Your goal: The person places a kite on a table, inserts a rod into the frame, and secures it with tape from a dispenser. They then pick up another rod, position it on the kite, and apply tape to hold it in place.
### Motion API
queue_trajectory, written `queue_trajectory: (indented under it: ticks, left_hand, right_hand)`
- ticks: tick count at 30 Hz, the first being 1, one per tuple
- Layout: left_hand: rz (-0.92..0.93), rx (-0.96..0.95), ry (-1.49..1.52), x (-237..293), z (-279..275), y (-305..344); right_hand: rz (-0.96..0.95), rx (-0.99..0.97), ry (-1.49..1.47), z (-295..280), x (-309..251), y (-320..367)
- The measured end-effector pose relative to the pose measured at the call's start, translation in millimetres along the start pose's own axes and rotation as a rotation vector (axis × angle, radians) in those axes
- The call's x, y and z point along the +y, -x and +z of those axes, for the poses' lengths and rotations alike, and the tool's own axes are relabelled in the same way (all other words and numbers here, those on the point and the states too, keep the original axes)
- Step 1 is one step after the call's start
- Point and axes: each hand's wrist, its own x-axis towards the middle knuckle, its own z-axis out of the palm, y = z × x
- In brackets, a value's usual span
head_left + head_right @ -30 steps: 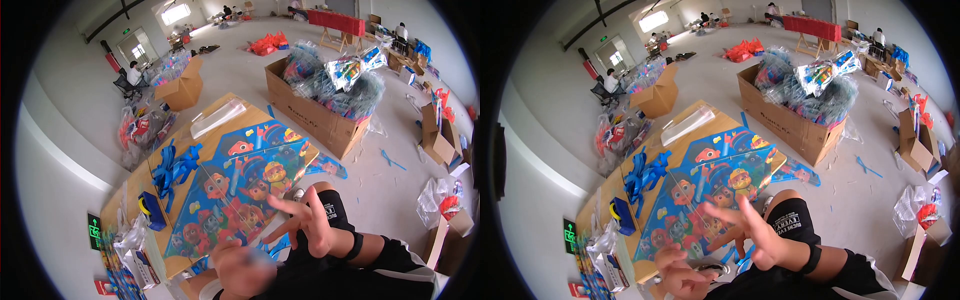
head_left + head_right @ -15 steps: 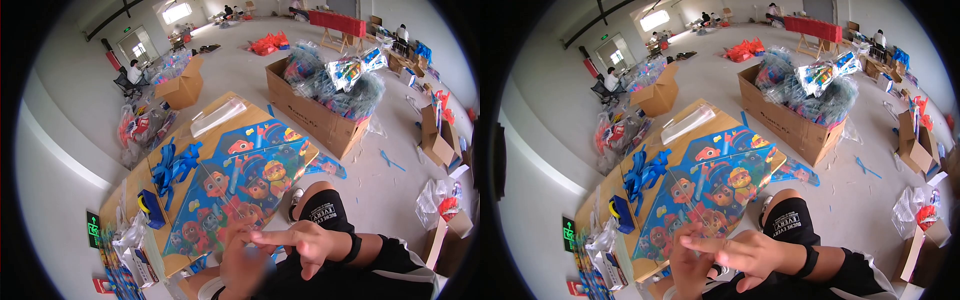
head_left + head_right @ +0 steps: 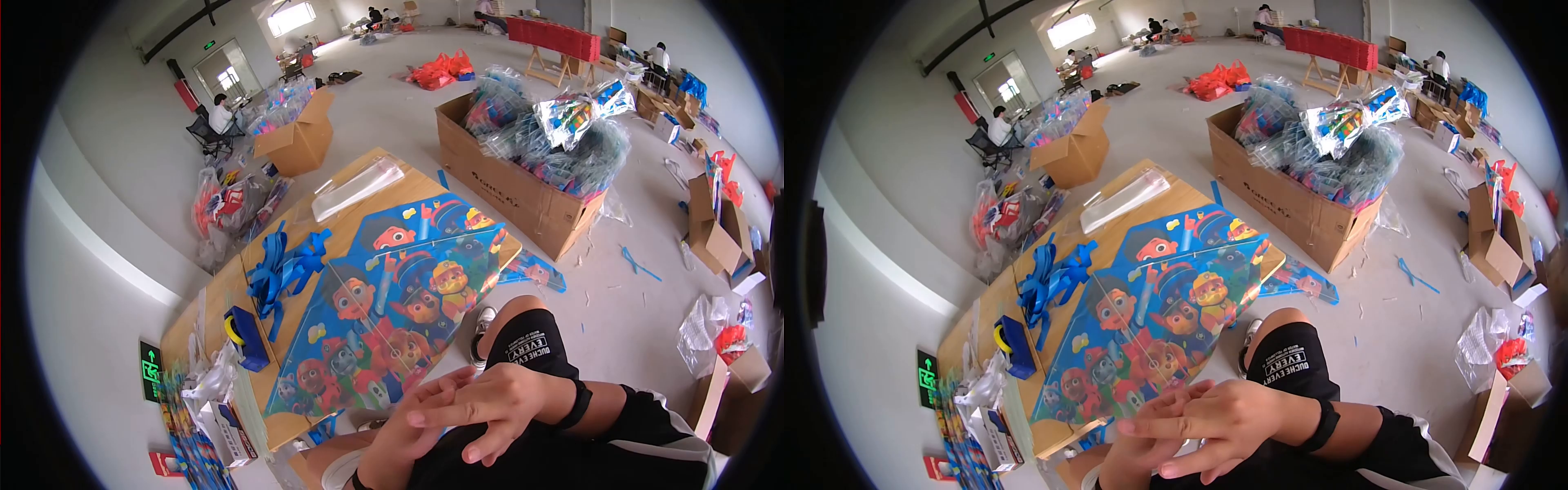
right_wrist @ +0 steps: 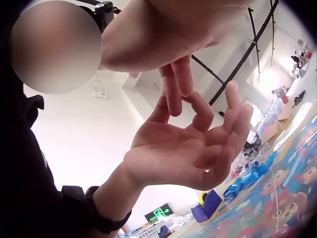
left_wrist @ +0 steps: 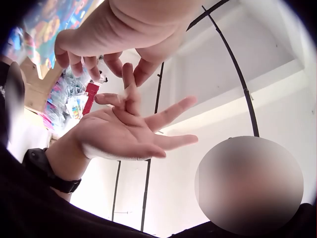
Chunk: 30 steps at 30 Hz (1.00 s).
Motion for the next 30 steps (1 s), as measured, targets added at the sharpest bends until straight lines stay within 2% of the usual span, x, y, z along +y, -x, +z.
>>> queue_trajectory:
  ticks: [2,3,5,6,7,9,10,11,12,13,15,16,17,18,19,21,22,30]
  left_hand:
    - [0.162,-0.06,-0.278,-18.9,-10.3,-7.1]
    - [0.164,-0.06,-0.28,-23.4,-9.7,-5.4]
    - [0.557,0.386,-0.275,-27.2,-2.9,1.3]
    - [0.927,0.501,-0.792,-11.9,2.7,5.9]
    - [0.929,0.496,-0.792,0.2,3.0,16.3]
    - [1.492,0.465,-1.315,18.8,4.1,32.8]
    - [1.495,0.465,-1.311,20.4,9.0,34.2]
    - [1.438,0.375,-1.101,21.3,13.4,34.9]
    - [1.37,0.291,-0.897,21.7,17.8,35.7]
    - [1.366,0.301,-0.902,20.6,23.7,36.5]
    - [0.797,0.194,-0.052,18.9,33.3,37.0]
    - [0.663,0.228,-0.038,18.5,26.5,37.4]
    - [0.668,0.235,-0.041,17.8,23.1,35.2]
    - [0.714,0.228,-0.099,16.8,21.3,31.9]
    - [0.757,0.219,-0.157,16.3,20.6,30.5]
    - [0.76,0.263,-0.235,15.6,21.1,32.6]
    - [0.764,0.305,-0.313,14.9,21.2,33.3]
    - [0.772,0.316,-0.248,17.0,14.4,34.7]
  right_hand:
    - [0.05,-0.036,0.017,-3.1,1.8,5.5]
    - [0.047,-0.037,0.018,-1.8,4.1,7.1]
    - [0.303,0.077,-0.134,3.4,5.3,11.7]
    - [0.436,0.188,-0.295,7.5,2.6,10.2]
    - [0.435,0.188,-0.29,5.1,1.5,7.6]
    - [0.671,0.443,-0.431,-2.3,-1.5,0.7]
    - [0.67,0.487,-0.393,-4.4,-3.7,-3.4]
    - [0.67,0.485,-0.392,-6.0,-4.0,-1.4]
    - [0.557,0.441,-0.396,-7.2,-4.8,2.6]
    - [0.443,0.4,-0.406,-4.9,-5.5,4.6]
    - [0.449,0.427,-0.431,-2.5,-8.4,-7.2]
    - [0.501,0.234,-0.315,-8.9,-5.7,-14.9]
    - [0.549,0.041,-0.192,-13.0,-7.7,-22.1]
    - [0.66,0.157,-0.198,-7.4,-17.5,-38.3]
    - [0.66,0.157,-0.201,-5.0,-16.7,-36.2]
    - [0.807,0.167,-0.466,-1.7,-14.2,-29.9]
    - [0.808,0.192,-0.446,0.4,-14.7,-33.1]
    - [0.845,0.245,-0.367,7.8,-18.2,-33.6]
